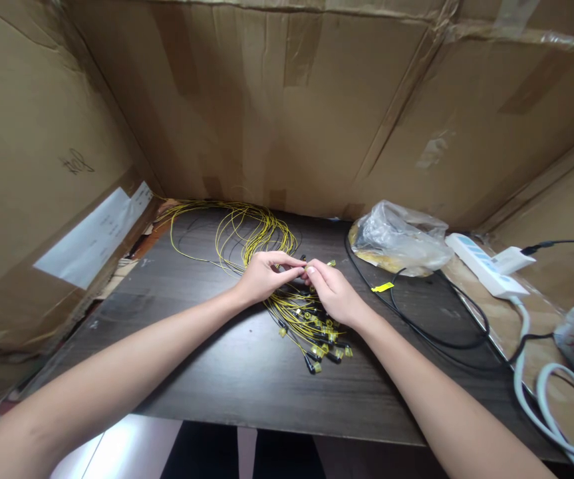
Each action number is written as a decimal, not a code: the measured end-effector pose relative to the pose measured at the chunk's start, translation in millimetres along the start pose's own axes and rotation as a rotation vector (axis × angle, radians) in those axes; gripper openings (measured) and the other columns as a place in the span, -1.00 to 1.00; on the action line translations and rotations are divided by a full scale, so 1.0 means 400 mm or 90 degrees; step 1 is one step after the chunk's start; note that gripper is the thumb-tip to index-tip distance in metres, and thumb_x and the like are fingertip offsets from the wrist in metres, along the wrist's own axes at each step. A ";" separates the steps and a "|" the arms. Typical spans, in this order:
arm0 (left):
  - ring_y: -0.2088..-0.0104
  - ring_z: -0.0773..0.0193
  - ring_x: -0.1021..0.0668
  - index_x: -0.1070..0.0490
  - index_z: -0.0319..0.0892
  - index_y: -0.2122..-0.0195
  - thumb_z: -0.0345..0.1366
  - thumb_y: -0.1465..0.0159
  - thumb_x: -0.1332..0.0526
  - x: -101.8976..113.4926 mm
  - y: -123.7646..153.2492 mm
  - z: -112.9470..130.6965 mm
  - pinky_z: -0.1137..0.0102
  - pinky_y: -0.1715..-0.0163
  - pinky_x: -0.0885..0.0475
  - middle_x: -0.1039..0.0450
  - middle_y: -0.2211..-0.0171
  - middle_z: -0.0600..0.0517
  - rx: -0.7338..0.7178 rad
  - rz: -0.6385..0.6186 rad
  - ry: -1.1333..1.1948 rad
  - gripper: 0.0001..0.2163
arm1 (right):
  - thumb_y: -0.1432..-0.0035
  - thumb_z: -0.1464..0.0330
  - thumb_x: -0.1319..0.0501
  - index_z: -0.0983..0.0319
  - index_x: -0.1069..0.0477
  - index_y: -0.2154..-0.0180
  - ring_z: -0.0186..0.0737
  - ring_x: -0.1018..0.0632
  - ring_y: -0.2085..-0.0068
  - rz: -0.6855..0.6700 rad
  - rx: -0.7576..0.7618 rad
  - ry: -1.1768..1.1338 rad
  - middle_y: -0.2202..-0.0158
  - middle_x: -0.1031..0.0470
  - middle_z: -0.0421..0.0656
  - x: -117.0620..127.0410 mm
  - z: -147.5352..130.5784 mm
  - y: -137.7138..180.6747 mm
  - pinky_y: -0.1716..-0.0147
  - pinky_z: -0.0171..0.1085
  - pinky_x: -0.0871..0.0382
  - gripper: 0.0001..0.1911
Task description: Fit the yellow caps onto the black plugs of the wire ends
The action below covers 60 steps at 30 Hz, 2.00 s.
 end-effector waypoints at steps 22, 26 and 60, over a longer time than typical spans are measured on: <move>0.44 0.36 -0.55 -0.59 -0.24 0.27 -0.31 -0.23 -0.30 -0.007 0.009 0.026 0.51 0.45 -0.44 -0.59 0.40 0.01 -0.017 -0.014 -0.096 -0.87 | -0.39 0.27 0.03 0.18 -0.25 0.45 -0.20 -0.40 0.36 0.019 -0.005 0.063 0.47 -0.39 -0.18 0.011 -0.015 -0.003 0.32 -0.25 -0.21 -0.66; 0.45 0.36 -0.54 -0.60 -0.24 0.29 -0.30 -0.21 -0.32 -0.005 0.008 0.023 0.51 0.45 -0.43 -0.59 0.42 0.02 -0.010 -0.006 -0.084 -0.87 | -0.37 0.28 0.01 0.19 -0.28 0.42 -0.20 -0.42 0.33 0.028 0.004 0.061 0.41 -0.42 -0.17 0.015 -0.016 -0.004 0.29 -0.24 -0.22 -0.70; 0.39 0.34 -0.56 -0.58 -0.23 0.24 -0.30 -0.24 -0.29 -0.008 0.005 0.021 0.53 0.47 -0.42 -0.60 0.35 0.00 -0.008 -0.022 -0.085 -0.86 | -0.26 0.25 -0.16 0.20 -0.38 0.28 -0.25 -0.42 0.37 0.053 -0.046 -0.026 0.36 -0.45 -0.20 0.024 0.009 -0.003 0.33 -0.28 -0.26 -0.84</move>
Point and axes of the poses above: each hand's wrist, its own y-axis away from the middle knuckle, its own x-axis out of the back of the hand, z = x × y, the point moved 9 cm from there along -y, towards the middle knuckle
